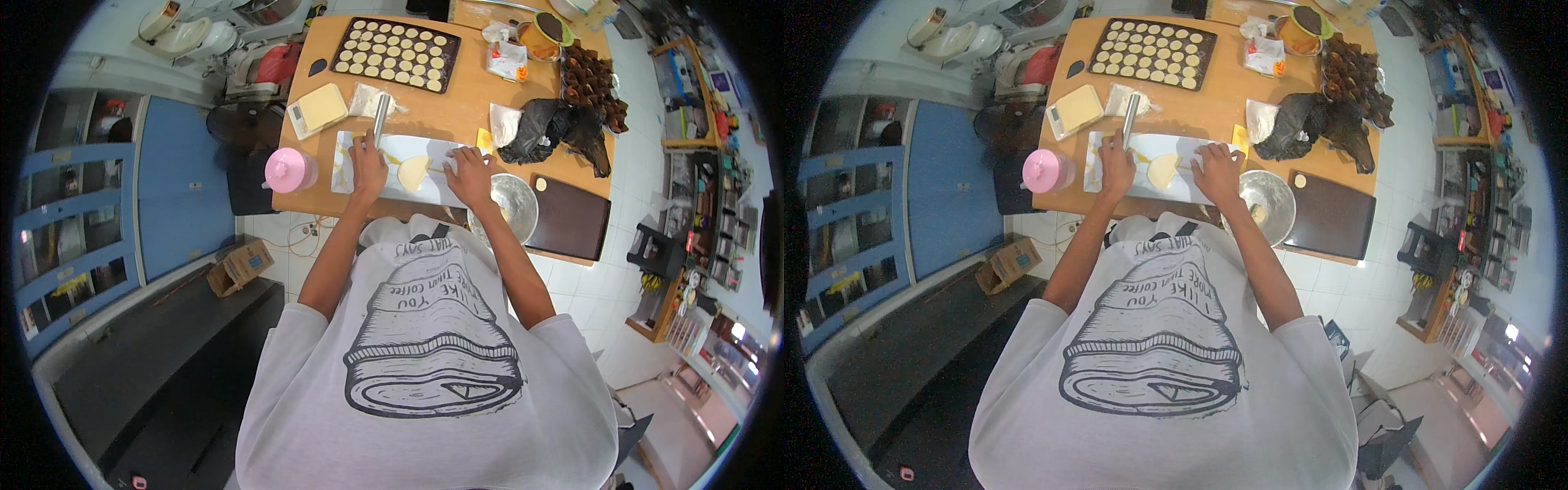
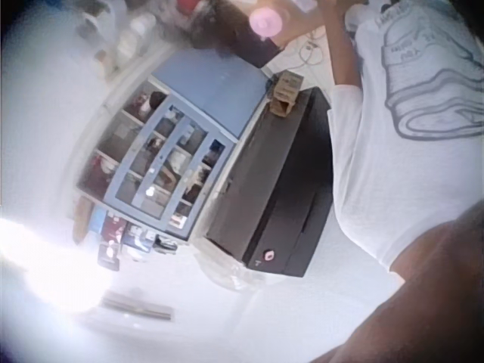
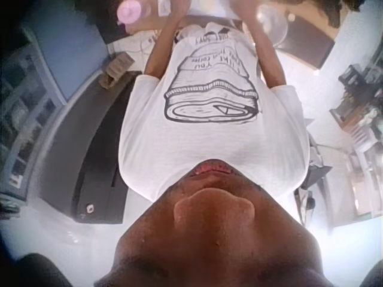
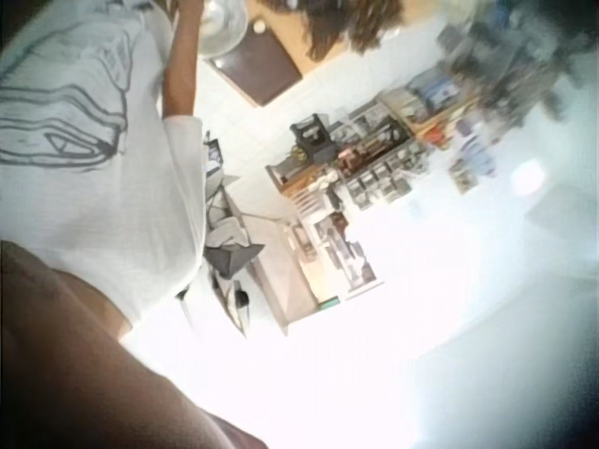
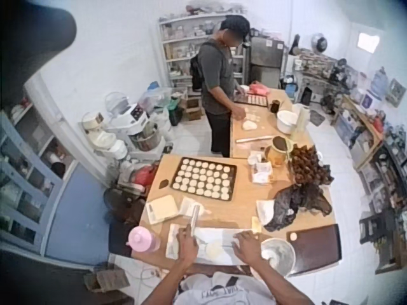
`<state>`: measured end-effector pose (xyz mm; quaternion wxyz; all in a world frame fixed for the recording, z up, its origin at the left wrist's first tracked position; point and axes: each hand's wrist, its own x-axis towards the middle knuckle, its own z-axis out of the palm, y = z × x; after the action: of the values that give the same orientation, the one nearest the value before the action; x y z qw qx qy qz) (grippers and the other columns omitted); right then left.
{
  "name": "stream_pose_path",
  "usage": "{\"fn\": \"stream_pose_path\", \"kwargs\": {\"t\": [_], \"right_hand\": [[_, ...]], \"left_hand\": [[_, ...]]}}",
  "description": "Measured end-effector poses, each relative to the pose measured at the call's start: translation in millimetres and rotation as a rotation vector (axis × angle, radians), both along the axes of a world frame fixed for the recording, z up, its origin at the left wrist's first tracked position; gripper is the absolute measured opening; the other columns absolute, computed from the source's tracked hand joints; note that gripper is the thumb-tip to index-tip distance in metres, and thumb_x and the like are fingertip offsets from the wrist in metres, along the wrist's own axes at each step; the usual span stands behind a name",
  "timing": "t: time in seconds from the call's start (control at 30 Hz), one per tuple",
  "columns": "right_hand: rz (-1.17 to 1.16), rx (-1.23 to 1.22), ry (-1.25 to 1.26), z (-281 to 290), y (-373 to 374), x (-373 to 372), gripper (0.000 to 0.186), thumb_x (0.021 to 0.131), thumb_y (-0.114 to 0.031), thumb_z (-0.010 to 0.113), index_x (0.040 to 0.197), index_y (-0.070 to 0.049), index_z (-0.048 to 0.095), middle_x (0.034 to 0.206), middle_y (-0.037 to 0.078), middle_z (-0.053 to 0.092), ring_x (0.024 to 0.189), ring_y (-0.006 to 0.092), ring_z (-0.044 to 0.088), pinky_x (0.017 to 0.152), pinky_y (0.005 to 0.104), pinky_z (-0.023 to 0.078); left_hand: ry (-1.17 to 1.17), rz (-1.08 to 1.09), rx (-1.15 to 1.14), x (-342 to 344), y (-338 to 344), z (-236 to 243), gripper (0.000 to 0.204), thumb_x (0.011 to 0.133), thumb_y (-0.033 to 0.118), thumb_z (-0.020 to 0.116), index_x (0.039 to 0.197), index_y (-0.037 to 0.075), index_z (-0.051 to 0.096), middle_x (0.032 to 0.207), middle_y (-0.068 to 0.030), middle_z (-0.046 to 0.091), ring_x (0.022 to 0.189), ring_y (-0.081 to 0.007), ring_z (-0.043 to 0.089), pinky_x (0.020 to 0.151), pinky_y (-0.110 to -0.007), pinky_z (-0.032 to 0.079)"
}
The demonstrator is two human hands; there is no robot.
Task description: The person uses a rolling pin to flatten pieces of dough on a board, then rolls small portions into balls by hand and places them onto a baking tray.
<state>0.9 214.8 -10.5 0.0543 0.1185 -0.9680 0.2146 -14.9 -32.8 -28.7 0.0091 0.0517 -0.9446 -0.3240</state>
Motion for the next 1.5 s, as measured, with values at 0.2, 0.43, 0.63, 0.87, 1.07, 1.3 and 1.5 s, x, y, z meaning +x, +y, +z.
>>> {"fn": "stream_pose_path", "kwargs": {"t": [0.2, 0.43, 0.63, 0.87, 1.07, 1.3, 1.5], "right_hand": [[0.125, 0.105, -0.125, -3, -27, -20, 0.028, 0.082, -0.024, 0.073, 0.107, -0.011, 0.07, 0.108, 0.005, 0.068, 0.106, 0.0238, 0.061, 0.088, 0.054, 0.032], [0.078, 0.03, -0.201, -8, -40, -20, 0.031, 0.079, -0.015, 0.071, 0.11, -0.011, 0.068, 0.106, 0.007, 0.067, 0.107, 0.027, 0.063, 0.089, 0.0567, 0.034], [0.048, -0.01, -0.27, -10, -47, -20, 0.038, 0.078, -0.007, 0.067, 0.116, -0.009, 0.066, 0.112, 0.008, 0.066, 0.108, 0.0275, 0.064, 0.089, 0.0564, 0.034], [0.034, -0.185, -0.303, -3, -58, -15, 0.04, 0.081, -0.001, 0.062, 0.121, -0.003, 0.056, 0.115, 0.016, 0.062, 0.108, 0.0348, 0.063, 0.089, 0.0553, 0.041], [0.089, -0.353, -0.215, 14, -63, -11, 0.036, 0.082, 0.006, 0.062, 0.117, 0.003, 0.054, 0.098, 0.019, 0.062, 0.093, 0.0364, 0.064, 0.081, 0.0427, 0.051], [0.126, -0.481, -0.242, 52, -70, 7, 0.037, 0.081, 0.003, 0.061, 0.117, 0.0, 0.055, 0.104, 0.02, 0.061, 0.097, 0.039, 0.061, 0.08, 0.0509, 0.048], [0.381, -0.23, -0.127, 91, -74, 35, 0.035, 0.087, -0.003, 0.066, 0.121, 0.0, 0.056, 0.107, 0.018, 0.061, 0.107, 0.0376, 0.058, 0.093, 0.047, 0.046]], "left_hand": [[0.093, 0.03, -0.05, 15, -4, -7, 0.069, 0.083, 0.0, 0.069, 0.147, 0.0, 0.041, 0.128, -0.0257, 0.047, 0.112, -0.0446, 0.05, 0.098, -0.052, 0.044], [0.16, 0.001, -0.017, 27, -9, 5, 0.068, 0.082, 0.008, 0.073, 0.143, -0.002, 0.044, 0.127, -0.0252, 0.05, 0.113, -0.0439, 0.05, 0.099, -0.053, 0.043], [0.264, -0.068, -0.026, 35, 0, 20, 0.063, 0.083, 0.01, 0.074, 0.139, -0.001, 0.049, 0.127, -0.0232, 0.051, 0.113, -0.0436, 0.05, 0.1, -0.052, 0.043], [0.12, -0.237, 0.561, 37, 6, 11, 0.042, 0.088, 0.003, 0.069, 0.128, -0.002, 0.056, 0.123, -0.0221, 0.055, 0.102, -0.0335, 0.065, 0.086, -0.042, 0.057], [-0.373, -0.051, 1.024, 40, 9, -14, 0.04, 0.106, 0.026, 0.053, 0.134, -0.003, 0.052, 0.124, -0.0186, 0.06, 0.107, -0.0274, 0.067, 0.091, -0.036, 0.057], [-0.765, 0.272, 1.418, 48, 19, 13, 0.059, 0.109, 0.044, 0.042, 0.141, -0.006, 0.041, 0.126, -0.0189, 0.058, 0.115, -0.027, 0.063, 0.098, -0.035, 0.054], [-0.891, 0.408, 1.94, 42, -4, 27, 0.065, 0.106, 0.049, 0.043, 0.139, -0.007, 0.041, 0.13, -0.0199, 0.058, 0.121, -0.0284, 0.059, 0.102, -0.041, 0.052]]}}
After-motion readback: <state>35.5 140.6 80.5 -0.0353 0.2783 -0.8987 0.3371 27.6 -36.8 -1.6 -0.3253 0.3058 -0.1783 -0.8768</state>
